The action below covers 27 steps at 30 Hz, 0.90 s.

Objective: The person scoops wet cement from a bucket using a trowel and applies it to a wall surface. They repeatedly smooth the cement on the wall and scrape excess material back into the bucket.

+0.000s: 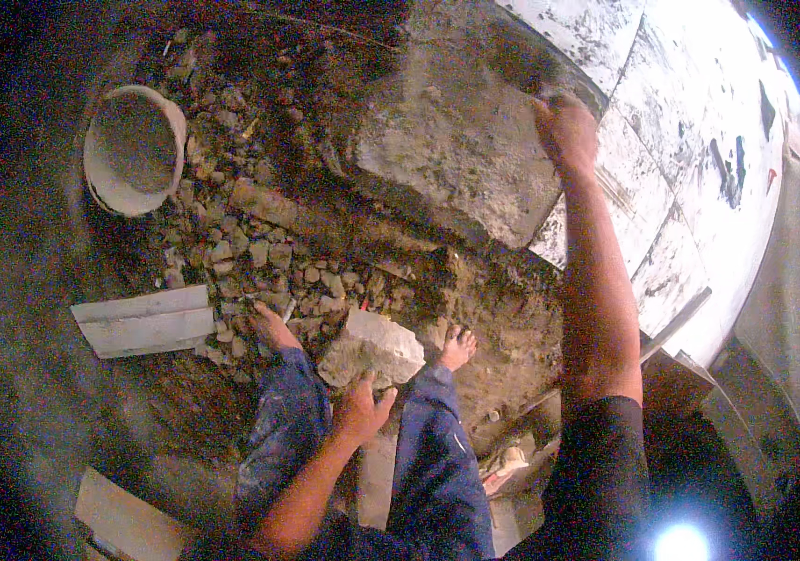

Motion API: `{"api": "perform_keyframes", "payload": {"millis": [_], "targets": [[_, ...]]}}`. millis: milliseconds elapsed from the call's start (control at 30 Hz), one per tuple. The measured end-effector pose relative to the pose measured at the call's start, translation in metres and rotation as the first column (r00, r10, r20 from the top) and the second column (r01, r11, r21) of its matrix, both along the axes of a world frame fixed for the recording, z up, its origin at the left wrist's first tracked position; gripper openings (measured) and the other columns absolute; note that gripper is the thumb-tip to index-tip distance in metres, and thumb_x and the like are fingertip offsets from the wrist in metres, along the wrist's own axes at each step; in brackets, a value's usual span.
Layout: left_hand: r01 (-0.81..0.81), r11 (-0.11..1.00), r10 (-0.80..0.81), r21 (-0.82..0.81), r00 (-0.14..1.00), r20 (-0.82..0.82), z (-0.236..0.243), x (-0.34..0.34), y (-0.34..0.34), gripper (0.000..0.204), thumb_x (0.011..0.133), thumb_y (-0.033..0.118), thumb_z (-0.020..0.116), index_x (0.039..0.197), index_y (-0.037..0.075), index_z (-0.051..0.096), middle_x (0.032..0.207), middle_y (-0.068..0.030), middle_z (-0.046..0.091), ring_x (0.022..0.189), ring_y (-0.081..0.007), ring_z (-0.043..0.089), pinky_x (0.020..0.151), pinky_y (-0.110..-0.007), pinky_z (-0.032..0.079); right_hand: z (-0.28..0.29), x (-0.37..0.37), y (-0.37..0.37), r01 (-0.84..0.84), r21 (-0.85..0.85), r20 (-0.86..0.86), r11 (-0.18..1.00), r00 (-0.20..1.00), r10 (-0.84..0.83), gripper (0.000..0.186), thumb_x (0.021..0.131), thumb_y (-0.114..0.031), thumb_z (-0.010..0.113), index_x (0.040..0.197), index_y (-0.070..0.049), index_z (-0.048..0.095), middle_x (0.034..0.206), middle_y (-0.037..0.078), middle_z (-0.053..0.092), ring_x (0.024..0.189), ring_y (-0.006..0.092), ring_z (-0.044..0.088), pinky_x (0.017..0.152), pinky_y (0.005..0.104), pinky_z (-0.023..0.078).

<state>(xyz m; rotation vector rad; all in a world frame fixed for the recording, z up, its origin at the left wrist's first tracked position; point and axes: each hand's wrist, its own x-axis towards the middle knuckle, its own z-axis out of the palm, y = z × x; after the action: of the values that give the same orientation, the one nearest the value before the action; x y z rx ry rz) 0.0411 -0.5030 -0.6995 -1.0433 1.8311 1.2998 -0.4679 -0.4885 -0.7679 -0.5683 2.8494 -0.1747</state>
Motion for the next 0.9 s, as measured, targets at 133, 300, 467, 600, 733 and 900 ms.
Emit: {"api": "perform_keyframes", "payload": {"millis": [133,300,467,600,733,900], "targets": [[-0.018,0.992,0.016,0.125,1.000,0.011,0.007,-0.012,-0.016,0.059,0.085,0.034,0.066,0.126,-0.006,0.054,0.118,-0.0294,0.061,0.111,-0.0446,0.058,0.098,-0.047,0.046,0.030,0.001,0.059,0.069,0.282,-0.081,0.957,0.996,-0.048,0.042,0.089,-0.047,0.061,0.108,-0.011,0.070,0.108,0.017,0.069,0.099,0.0358,0.066,0.084,0.0463,0.051],[-0.109,0.989,0.121,0.099,0.984,-0.128,0.011,-0.012,-0.007,0.058,0.084,0.034,0.066,0.127,-0.004,0.054,0.128,-0.0285,0.056,0.118,-0.0436,0.054,0.105,-0.046,0.041,0.075,0.096,0.032,-0.069,-0.104,-0.102,0.992,0.993,0.058,0.027,0.094,-0.027,0.062,0.111,-0.007,0.067,0.108,0.018,0.068,0.100,0.0347,0.066,0.083,0.0411,0.051],[-0.075,0.972,0.088,0.224,0.995,-0.049,0.019,0.006,-0.015,0.061,0.084,0.033,0.065,0.130,-0.002,0.049,0.123,-0.0270,0.056,0.113,-0.0415,0.057,0.095,-0.050,0.048,0.104,0.249,-0.167,-0.384,-0.303,0.220,0.872,0.863,0.456,0.029,0.094,-0.019,0.061,0.119,-0.005,0.063,0.112,0.016,0.067,0.103,0.0303,0.066,0.087,0.0383,0.051],[-0.163,0.982,0.178,0.093,0.965,-0.192,0.021,0.013,-0.016,0.061,0.082,0.033,0.067,0.129,-0.002,0.049,0.118,-0.0257,0.060,0.110,-0.0390,0.059,0.091,-0.049,0.050,0.078,0.298,-0.312,-0.583,-0.239,0.034,0.776,0.794,0.607,0.023,0.090,-0.021,0.058,0.104,-0.004,0.063,0.098,0.019,0.065,0.092,0.0417,0.063,0.076,0.0489,0.052],[-0.208,0.967,0.233,0.144,0.953,-0.194,0.029,0.014,-0.037,0.058,0.082,0.030,0.068,0.127,-0.001,0.048,0.115,-0.0246,0.060,0.106,-0.0384,0.061,0.086,-0.048,0.053,0.033,0.315,-0.391,-0.732,-0.152,-0.076,0.664,0.678,0.731,0.021,0.089,-0.019,0.054,0.095,-0.003,0.066,0.094,0.023,0.067,0.086,0.0437,0.065,0.075,0.0513,0.053],[-0.322,0.935,0.353,0.148,0.890,-0.288,0.032,0.011,-0.047,0.053,0.084,0.029,0.067,0.124,-0.001,0.051,0.111,-0.0230,0.062,0.102,-0.0381,0.062,0.083,-0.050,0.052,-0.003,0.333,-0.421,-0.667,-0.154,0.152,0.729,0.713,0.684,0.024,0.086,-0.023,0.058,0.092,-0.003,0.068,0.089,0.023,0.068,0.083,0.0400,0.068,0.074,0.0490,0.055]]}}
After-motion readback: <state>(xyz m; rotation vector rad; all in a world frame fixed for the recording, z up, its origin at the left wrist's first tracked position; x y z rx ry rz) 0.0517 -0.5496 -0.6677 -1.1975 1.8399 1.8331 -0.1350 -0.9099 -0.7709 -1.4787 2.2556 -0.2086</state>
